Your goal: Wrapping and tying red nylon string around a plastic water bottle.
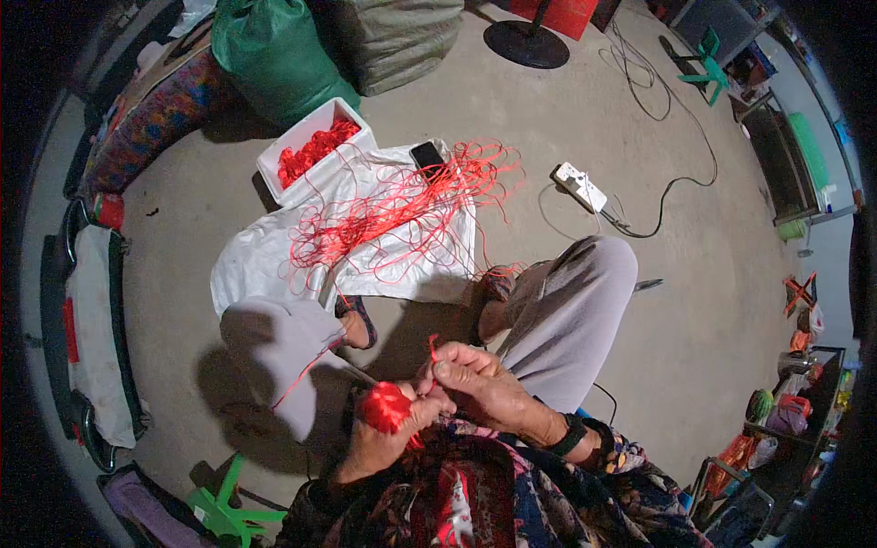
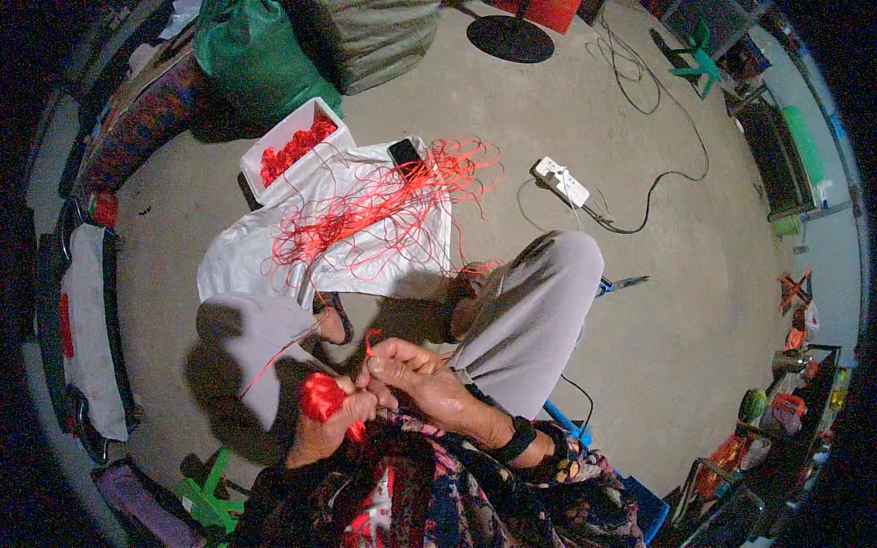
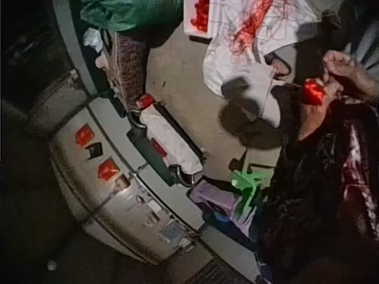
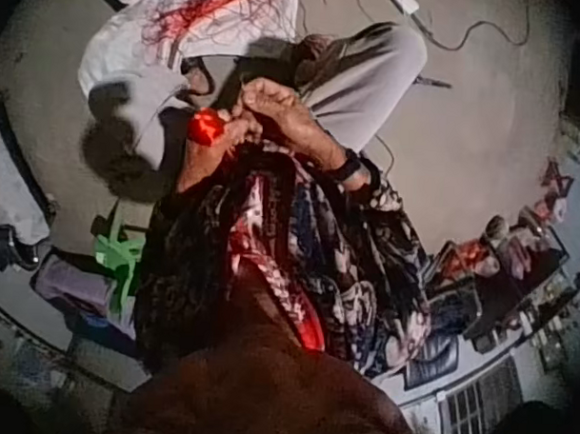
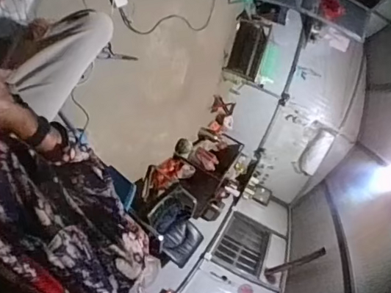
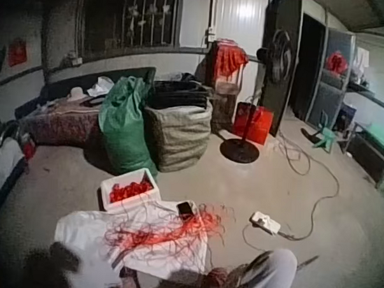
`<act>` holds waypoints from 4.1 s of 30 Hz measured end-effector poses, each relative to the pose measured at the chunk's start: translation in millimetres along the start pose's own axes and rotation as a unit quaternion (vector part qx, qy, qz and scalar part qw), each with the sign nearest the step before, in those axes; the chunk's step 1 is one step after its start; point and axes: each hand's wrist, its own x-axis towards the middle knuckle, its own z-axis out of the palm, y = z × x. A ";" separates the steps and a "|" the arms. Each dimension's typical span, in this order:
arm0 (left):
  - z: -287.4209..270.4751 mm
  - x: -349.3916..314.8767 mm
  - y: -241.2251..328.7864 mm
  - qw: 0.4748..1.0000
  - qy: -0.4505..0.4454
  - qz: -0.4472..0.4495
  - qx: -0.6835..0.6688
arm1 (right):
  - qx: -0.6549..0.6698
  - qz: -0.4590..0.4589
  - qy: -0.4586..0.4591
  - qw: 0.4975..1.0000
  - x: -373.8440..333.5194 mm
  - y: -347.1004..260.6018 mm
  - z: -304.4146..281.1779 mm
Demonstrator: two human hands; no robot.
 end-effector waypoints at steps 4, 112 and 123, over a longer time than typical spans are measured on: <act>-8.4 23.6 1.8 0.986 0.110 0.042 -0.114 | -0.121 -0.039 0.042 0.991 4.8 -38.9 -5.3; -5.7 26.4 -0.8 0.885 0.048 0.209 0.413 | -0.808 -0.261 -0.204 0.488 7.7 -108.5 60.5; -19.2 -7.1 53.0 0.980 0.139 0.134 0.049 | -0.457 -0.136 -0.185 0.859 16.2 -61.4 20.0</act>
